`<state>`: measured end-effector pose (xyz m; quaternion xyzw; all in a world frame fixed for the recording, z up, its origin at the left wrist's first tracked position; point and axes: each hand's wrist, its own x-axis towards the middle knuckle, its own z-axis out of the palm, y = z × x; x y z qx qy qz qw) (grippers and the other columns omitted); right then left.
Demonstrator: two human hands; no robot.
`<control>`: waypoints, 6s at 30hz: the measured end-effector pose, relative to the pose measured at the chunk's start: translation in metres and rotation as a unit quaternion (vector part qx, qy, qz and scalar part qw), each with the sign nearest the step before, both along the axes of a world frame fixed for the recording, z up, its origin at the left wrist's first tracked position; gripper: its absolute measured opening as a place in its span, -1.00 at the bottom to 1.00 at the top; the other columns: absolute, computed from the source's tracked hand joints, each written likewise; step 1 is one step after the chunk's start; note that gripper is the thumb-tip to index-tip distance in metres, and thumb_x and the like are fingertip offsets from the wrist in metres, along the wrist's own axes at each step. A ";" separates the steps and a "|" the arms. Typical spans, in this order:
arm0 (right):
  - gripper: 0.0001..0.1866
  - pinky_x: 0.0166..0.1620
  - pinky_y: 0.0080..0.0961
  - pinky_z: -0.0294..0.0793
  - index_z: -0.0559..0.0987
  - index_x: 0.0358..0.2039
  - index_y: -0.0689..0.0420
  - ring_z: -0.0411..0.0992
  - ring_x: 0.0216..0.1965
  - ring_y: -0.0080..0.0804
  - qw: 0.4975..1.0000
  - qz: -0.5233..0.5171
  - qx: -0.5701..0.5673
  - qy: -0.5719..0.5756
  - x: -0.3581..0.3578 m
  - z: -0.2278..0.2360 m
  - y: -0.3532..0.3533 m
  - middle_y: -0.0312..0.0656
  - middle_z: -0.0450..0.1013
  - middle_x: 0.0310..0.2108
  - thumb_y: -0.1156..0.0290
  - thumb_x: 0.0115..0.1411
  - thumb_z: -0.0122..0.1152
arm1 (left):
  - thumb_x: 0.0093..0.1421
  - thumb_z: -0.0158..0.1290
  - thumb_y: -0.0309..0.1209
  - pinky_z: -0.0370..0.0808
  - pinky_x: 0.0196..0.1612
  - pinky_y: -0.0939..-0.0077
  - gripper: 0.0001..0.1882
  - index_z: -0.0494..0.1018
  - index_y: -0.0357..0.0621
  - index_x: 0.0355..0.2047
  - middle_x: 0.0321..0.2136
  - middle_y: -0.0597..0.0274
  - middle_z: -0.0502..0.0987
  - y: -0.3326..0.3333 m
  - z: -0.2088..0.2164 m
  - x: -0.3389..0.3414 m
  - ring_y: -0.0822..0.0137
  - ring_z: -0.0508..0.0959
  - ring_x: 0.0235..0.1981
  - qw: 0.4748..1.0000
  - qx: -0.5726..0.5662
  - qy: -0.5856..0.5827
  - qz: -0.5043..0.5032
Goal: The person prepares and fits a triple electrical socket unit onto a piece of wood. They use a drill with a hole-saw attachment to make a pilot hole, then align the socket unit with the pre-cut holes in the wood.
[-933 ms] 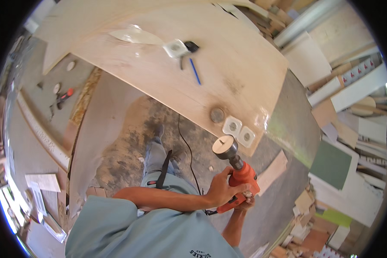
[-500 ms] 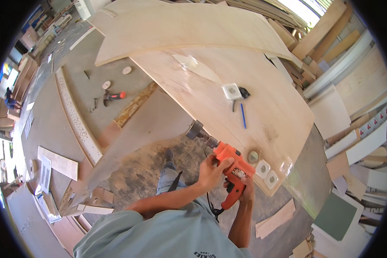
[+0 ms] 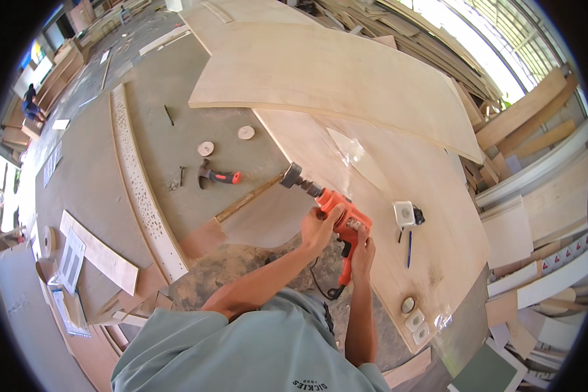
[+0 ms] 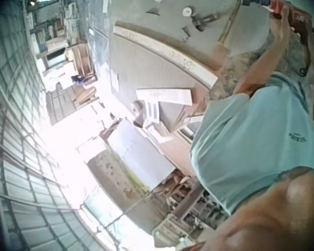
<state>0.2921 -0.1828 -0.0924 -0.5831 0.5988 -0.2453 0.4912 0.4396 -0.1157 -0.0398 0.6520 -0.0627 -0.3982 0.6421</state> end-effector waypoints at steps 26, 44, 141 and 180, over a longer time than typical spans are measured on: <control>-0.08 0.00 -0.10 0.54 0.51 0.00 0.36 0.60 -0.09 0.03 0.972 0.144 -0.065 0.172 0.142 -0.010 -0.166 0.06 0.56 -0.28 -0.45 0.28 0.03 | 0.08 0.16 -0.62 0.45 0.12 0.18 -0.63 0.60 -0.12 -0.07 -0.13 0.07 0.62 0.188 -0.114 0.220 0.03 0.55 -0.04 0.783 0.335 -0.503 0.149; -0.57 0.10 -0.08 0.41 0.49 0.08 0.23 0.41 0.08 0.05 0.871 0.192 -0.442 0.091 0.165 -0.002 -0.081 0.05 0.47 0.03 0.26 0.28 0.27 | 0.04 0.24 -0.34 0.28 0.18 0.12 -0.66 0.62 -0.19 -0.16 -0.23 0.06 0.66 0.119 -0.104 0.357 0.05 0.61 -0.07 0.756 0.334 -0.495 -0.266; -0.62 -0.45 -0.63 0.39 0.54 -0.05 0.28 0.43 -0.51 -0.61 0.924 -0.160 0.155 -0.311 0.234 0.063 -0.025 -0.27 0.50 -0.38 0.16 0.45 0.12 | 0.04 0.26 -0.50 0.50 -0.28 0.25 -0.85 0.62 -0.26 -0.35 -0.49 0.04 0.62 -0.230 -0.013 0.343 0.16 0.61 -0.36 0.479 0.082 -0.444 -0.753; -0.62 -0.38 -0.33 0.49 0.46 0.20 0.22 0.50 -0.53 -0.45 0.996 0.010 -0.021 -0.082 0.278 0.016 -0.081 -0.15 0.47 -0.50 0.34 0.47 -0.04 | 0.01 0.35 -0.41 0.46 -0.07 0.23 -0.88 0.74 -0.15 -0.42 -0.38 0.11 0.61 -0.227 -0.034 0.368 0.09 0.56 -0.15 0.414 0.032 -0.495 -0.764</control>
